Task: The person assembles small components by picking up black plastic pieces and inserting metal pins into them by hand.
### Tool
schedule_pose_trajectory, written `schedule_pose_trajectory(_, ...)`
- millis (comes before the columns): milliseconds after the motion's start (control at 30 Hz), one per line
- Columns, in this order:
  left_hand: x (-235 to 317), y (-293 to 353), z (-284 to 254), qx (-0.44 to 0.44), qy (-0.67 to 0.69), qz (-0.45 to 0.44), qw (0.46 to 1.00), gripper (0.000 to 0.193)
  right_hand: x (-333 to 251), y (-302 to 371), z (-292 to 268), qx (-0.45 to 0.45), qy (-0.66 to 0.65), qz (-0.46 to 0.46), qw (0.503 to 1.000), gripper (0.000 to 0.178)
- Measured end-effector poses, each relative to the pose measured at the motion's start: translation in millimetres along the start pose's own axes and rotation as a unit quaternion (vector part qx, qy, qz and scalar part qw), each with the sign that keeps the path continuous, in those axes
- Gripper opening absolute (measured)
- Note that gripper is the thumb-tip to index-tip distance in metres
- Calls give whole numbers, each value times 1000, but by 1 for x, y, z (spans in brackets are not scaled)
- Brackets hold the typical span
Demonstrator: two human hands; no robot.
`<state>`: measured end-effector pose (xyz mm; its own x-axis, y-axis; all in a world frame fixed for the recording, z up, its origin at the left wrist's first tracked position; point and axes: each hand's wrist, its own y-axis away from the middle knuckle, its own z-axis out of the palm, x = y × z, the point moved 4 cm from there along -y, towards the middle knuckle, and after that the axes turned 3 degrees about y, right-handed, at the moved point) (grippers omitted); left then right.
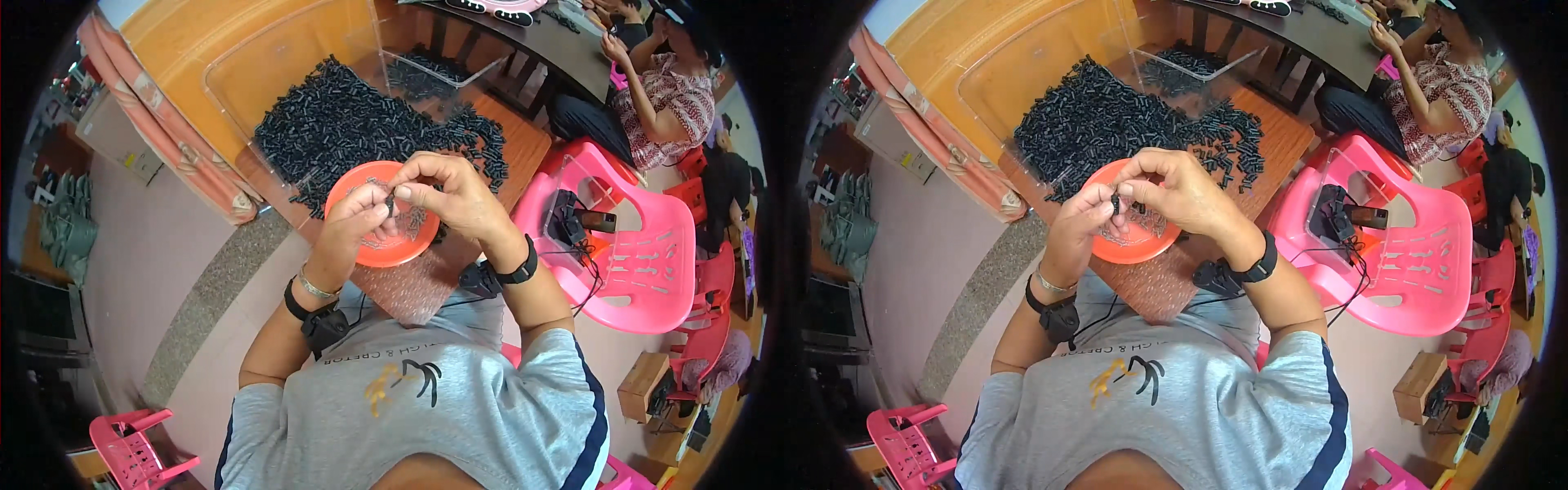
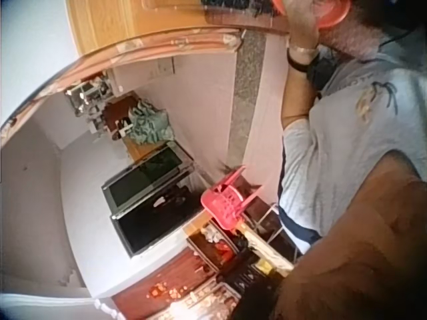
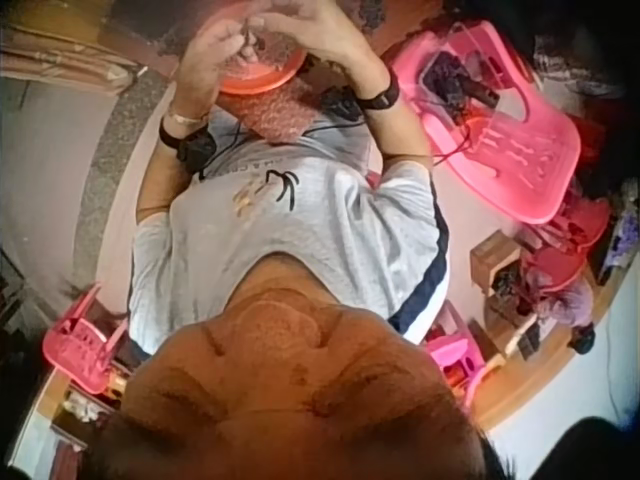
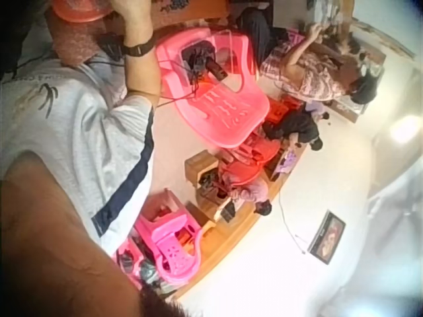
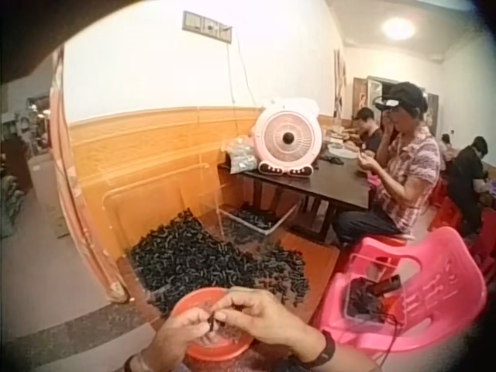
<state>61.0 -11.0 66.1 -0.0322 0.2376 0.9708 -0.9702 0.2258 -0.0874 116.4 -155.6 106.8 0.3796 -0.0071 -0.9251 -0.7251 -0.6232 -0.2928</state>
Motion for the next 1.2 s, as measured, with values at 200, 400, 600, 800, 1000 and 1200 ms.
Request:
schedule_pose_trajectory(200, -6, 4, -1, 6, 80, 6, 997, 21, 8, 8, 7, 20, -86, 36, 995, 9)
schedule_pose_trajectory(400, -11, 5, -5, 17, 88, 12, 996, 21, 14, 10, 9, 15, -26, 30, 999, 14)
schedule_pose_trajectory(600, -11, 6, -7, 18, 53, 29, 998, 20, 4, 12, 14, 12, 57, -3, 998, 24)
schedule_pose_trajectory(800, -12, 7, -9, 24, 49, 19, 998, 20, -1, 15, 17, 21, 44, 9, 999, 23)
schedule_pose_trajectory(1000, -12, 5, -6, 11, 79, 2, 997, 20, 34, 10, 10, 17, -212, 91, 973, 14)
schedule_pose_trajectory(1200, -16, 5, -3, -2, 135, -25, 991, 20, 54, 9, 14, 48, -381, 148, 912, 14)
